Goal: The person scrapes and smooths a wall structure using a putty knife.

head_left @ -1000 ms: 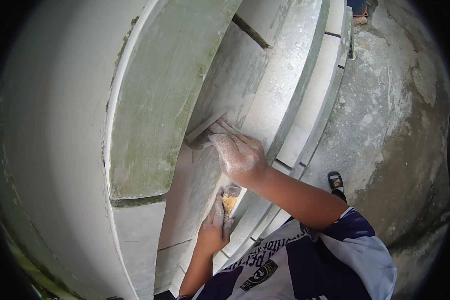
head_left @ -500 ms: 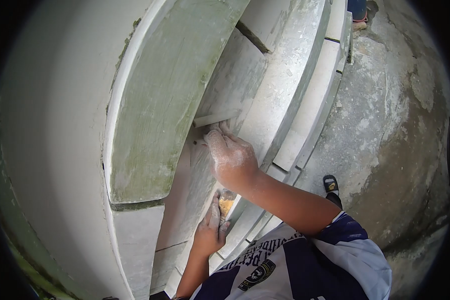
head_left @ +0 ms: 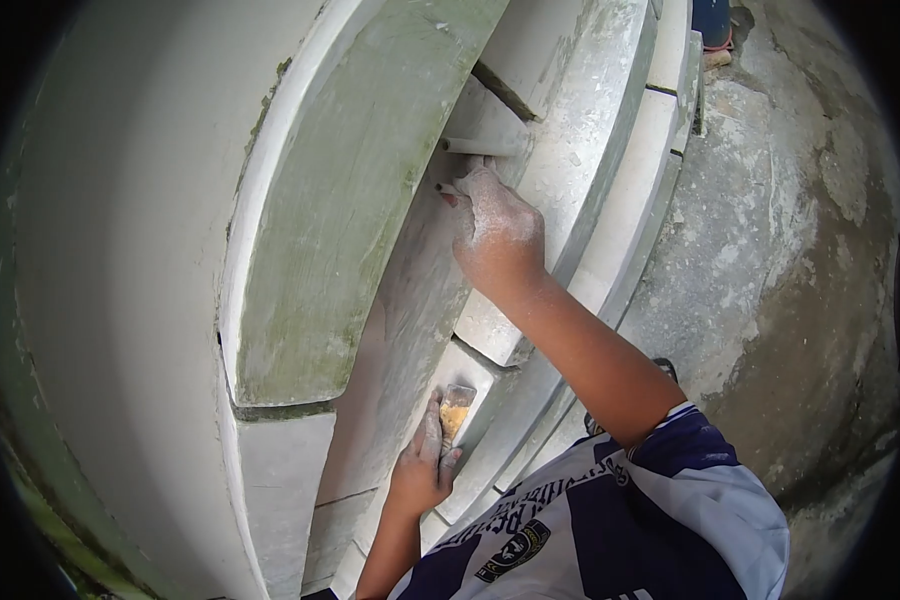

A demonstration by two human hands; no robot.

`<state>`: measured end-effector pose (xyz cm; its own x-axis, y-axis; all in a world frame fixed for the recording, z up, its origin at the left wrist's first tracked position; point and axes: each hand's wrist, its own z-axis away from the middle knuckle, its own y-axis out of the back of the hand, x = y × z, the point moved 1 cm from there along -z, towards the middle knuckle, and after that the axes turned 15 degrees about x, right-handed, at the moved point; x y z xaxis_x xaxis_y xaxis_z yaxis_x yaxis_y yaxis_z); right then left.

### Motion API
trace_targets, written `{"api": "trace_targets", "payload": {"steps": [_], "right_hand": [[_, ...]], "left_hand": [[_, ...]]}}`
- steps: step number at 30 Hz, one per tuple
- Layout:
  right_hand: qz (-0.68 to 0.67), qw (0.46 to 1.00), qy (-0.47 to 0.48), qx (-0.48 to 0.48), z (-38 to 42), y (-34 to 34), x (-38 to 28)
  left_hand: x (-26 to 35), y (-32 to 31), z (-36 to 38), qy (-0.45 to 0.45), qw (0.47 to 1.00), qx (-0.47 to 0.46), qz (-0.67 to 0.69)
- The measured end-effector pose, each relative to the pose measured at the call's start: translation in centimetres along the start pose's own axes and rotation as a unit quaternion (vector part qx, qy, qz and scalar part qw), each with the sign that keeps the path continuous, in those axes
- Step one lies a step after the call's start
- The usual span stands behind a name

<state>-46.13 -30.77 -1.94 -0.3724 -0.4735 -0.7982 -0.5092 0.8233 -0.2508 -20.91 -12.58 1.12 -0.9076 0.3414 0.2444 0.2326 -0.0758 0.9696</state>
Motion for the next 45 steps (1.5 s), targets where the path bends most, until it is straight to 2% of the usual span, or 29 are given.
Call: {"api": "trace_targets", "payload": {"steps": [6,7,12,17,20,22,25,28,29,32,33,35,36,37,38,42,43,45], "right_hand": [[-0.092,0.982,0.088,-0.136,7.9,3.2,-5.3],[-0.106,0.981,0.109,-0.117,7.5,3.2,-4.8],[-0.046,0.995,0.092,-0.012,1.7,0.8,-1.4],[0.001,0.997,-0.056,-0.053,-3.1,0.4,-0.3],[-0.046,0.997,0.026,-0.062,2.0,0.9,-2.9],[-0.07,0.99,0.056,-0.113,6.0,2.0,-4.3],[-0.093,0.955,-0.033,-0.279,7.0,4.9,-5.6],[-0.09,0.937,-0.108,-0.318,5.0,6.4,-5.5],[-0.062,0.942,-0.098,-0.314,4.7,6.8,-5.2],[-0.055,0.937,-0.114,-0.325,3.8,8.6,-5.1],[-0.049,0.928,-0.133,-0.345,3.9,9.2,-5.0],[-0.034,0.907,-0.17,-0.383,4.5,10.4,-5.0],[-0.059,0.889,-0.22,-0.398,5.1,10.9,-5.0],[-0.083,0.867,-0.268,-0.411,5.8,11.3,-4.9],[-0.104,0.843,-0.316,-0.423,6.3,11.5,-4.9],[-0.149,0.811,-0.285,-0.489,7.8,12.2,-5.2],[-0.186,0.776,-0.352,-0.49,8.0,11.9,-6.4],[-0.238,0.726,-0.385,-0.517,8.5,11.8,-7.5]], "left_hand": [[-0.1,0.1,0.0,0.0,0.999,-0.024,-0.032],[-0.2,0.1,0.0,-0.002,1.0,-0.017,-0.022],[-0.1,0.1,-0.1,0.009,1.0,-0.004,0.006],[-0.1,0.2,0.3,0.025,1.0,-0.003,-0.009],[-0.2,0.2,0.3,0.025,1.0,-0.005,-0.013],[-0.4,0.2,0.3,0.031,0.999,-0.014,-0.004],[-0.9,0.2,0.5,0.034,0.999,-0.022,0.002],[-0.4,0.4,0.5,0.053,0.998,-0.016,0.035],[-0.1,0.5,0.6,0.026,1.0,0.0,0.001],[1.2,0.7,1.0,0.04,0.999,-0.006,-0.019],[1.2,0.1,1.3,0.017,0.998,0.038,-0.038],[2.5,-0.2,1.8,0.042,0.995,0.084,-0.016],[3.2,-0.3,2.0,0.053,0.993,0.105,-0.007],[3.8,-0.5,2.2,0.049,0.984,0.168,0.03],[3.9,-0.6,2.6,0.066,0.981,0.18,0.041],[4.2,-1.1,4.5,0.129,0.953,0.253,0.102],[4.3,-1.2,4.8,0.142,0.942,0.278,0.121],[4.0,-1.7,5.2,0.175,0.921,0.3,0.177]]}}
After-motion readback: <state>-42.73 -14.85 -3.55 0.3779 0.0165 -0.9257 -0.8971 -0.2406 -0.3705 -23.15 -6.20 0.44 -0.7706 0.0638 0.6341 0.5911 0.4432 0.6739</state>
